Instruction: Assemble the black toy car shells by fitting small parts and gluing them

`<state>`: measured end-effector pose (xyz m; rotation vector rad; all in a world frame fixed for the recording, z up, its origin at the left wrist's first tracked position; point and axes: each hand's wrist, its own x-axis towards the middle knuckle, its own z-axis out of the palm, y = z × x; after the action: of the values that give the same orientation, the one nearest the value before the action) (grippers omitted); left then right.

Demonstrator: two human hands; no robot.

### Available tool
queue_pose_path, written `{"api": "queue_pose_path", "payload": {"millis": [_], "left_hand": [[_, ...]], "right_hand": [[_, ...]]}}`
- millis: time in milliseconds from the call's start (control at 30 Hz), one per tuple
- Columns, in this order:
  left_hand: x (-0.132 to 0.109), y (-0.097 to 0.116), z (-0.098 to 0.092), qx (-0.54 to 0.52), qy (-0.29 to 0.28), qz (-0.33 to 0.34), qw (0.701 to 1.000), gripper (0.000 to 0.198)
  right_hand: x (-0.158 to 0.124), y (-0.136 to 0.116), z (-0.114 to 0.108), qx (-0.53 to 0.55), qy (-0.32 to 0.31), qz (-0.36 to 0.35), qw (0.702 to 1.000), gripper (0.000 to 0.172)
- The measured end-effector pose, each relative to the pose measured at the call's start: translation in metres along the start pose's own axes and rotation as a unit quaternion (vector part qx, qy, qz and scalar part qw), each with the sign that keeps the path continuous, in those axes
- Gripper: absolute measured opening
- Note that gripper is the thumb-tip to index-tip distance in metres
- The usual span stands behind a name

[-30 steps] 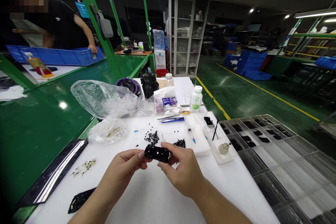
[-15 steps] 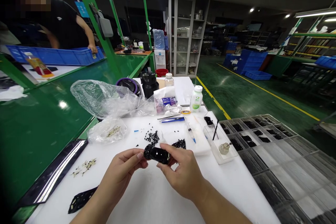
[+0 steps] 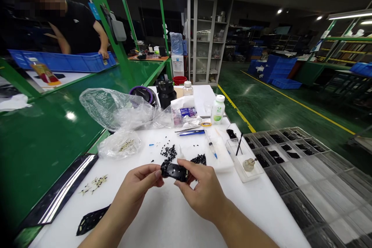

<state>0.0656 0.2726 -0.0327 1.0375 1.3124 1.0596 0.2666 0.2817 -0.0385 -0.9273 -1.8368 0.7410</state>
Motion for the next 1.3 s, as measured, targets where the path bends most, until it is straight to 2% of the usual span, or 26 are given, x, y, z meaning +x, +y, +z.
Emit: {"api": "queue_pose_path", "payload": {"millis": [367, 600, 767, 1000, 1300], "left_hand": [[-0.004, 0.011, 0.009, 0.021, 0.060, 0.001, 0.998, 0.025], [-0.003, 0.009, 0.008, 0.047, 0.054, 0.006, 0.997, 0.024], [-0.002, 0.007, 0.005, 0.050, 0.061, 0.000, 0.997, 0.031], [-0.001, -0.001, -0.002, 0.008, 0.017, 0.025, 1.000, 0.037], [-0.001, 0.007, 0.003, 0.026, 0.026, 0.021, 0.999, 0.033]], "right_hand": [[-0.001, 0.001, 0.003, -0.014, -0.005, -0.036, 0.999, 0.043], [0.000, 0.002, 0.004, -0.008, -0.008, -0.031, 0.999, 0.043], [0.000, 0.002, 0.002, -0.004, -0.002, -0.010, 1.000, 0.044], [-0.001, 0.005, 0.001, 0.003, -0.001, 0.009, 1.000, 0.044], [-0.001, 0.003, 0.001, -0.007, 0.006, -0.001, 1.000, 0.043]]}}
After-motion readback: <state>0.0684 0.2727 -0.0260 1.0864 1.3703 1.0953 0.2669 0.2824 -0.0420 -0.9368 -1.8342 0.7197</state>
